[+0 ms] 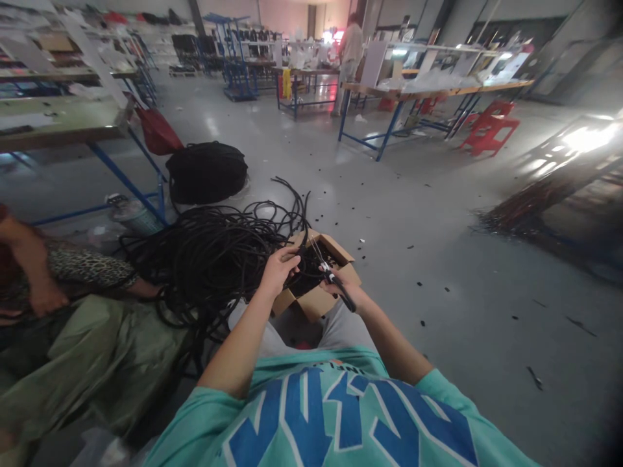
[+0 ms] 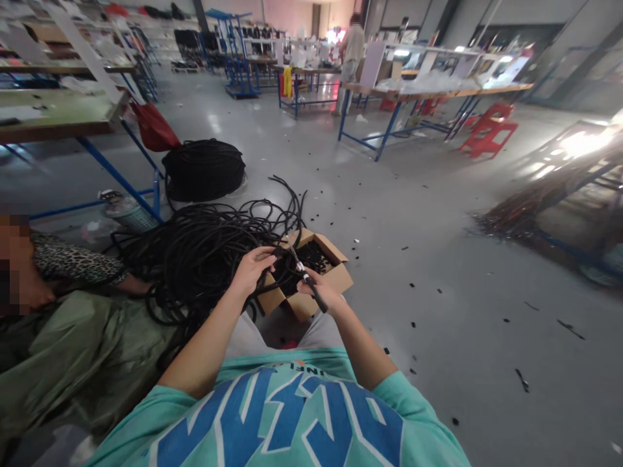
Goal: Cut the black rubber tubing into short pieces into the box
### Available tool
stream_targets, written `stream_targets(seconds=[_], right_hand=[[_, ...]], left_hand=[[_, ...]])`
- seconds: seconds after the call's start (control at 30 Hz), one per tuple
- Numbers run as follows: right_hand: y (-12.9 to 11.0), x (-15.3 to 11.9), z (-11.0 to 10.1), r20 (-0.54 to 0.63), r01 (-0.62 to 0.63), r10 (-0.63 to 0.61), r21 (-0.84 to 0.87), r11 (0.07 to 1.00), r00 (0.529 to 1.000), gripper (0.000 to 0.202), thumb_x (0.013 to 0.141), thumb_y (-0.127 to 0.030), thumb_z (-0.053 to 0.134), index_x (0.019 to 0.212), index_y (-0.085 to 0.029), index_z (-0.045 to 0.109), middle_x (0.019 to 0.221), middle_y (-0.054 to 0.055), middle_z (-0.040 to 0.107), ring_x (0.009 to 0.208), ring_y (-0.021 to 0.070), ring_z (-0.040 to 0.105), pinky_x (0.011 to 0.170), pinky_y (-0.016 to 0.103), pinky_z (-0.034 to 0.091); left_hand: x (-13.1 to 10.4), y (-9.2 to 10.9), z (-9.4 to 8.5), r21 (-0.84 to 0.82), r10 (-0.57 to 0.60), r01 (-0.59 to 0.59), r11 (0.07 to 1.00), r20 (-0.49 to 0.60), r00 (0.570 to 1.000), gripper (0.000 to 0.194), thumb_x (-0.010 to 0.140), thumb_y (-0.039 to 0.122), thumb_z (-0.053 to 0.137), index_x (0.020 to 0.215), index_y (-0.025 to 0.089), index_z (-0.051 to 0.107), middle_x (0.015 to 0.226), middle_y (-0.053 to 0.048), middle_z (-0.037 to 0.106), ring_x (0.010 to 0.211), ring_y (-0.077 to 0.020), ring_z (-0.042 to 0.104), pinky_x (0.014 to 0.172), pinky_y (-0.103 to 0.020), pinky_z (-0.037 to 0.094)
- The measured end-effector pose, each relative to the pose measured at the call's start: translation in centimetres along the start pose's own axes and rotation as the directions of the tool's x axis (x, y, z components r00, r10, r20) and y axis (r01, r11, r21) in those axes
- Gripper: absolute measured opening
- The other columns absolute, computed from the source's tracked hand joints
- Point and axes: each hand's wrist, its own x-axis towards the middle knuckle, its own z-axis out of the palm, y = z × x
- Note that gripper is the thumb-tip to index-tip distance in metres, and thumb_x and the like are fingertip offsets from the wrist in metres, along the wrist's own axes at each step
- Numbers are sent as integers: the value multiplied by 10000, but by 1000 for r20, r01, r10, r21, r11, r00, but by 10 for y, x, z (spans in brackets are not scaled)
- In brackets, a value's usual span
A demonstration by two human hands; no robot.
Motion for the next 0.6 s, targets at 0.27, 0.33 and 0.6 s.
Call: stream_targets(seconds=[0.27, 0.33, 0.6], right_hand=[[-1, -22, 12, 34, 61, -53, -278, 959, 998, 598, 629, -286, 633, 1209, -223, 502, 821, 22, 612, 854, 196, 555, 798, 341, 432], [-5, -24, 14, 8, 58, -58, -313, 948, 998, 615, 626, -279, 633, 1220, -213, 489, 852, 27, 614, 873, 202, 556, 816, 352, 426], [-16, -30, 17, -43, 58, -76, -326, 944, 996, 628, 611, -279, 648, 1214, -215, 485, 992, 48, 594, 915, 209, 546, 804, 335, 422]], left_hand=[[-18, -2, 7, 241, 98, -88, 966, -27, 995, 156, 626, 242, 613, 735, 143, 562, 628, 11, 580, 553, -91, 533, 536, -214, 413], [-20, -1, 8, 311, 154, -147, 939, 0, 988, 128, 631, 225, 606, 723, 148, 562, 691, -5, 604, 640, -110, 565, 618, -232, 434], [-33, 10, 12, 436, 222, -208, 876, 19, 975, 106, 652, 207, 587, 748, 163, 574, 743, -16, 617, 711, -136, 566, 689, -257, 424]])
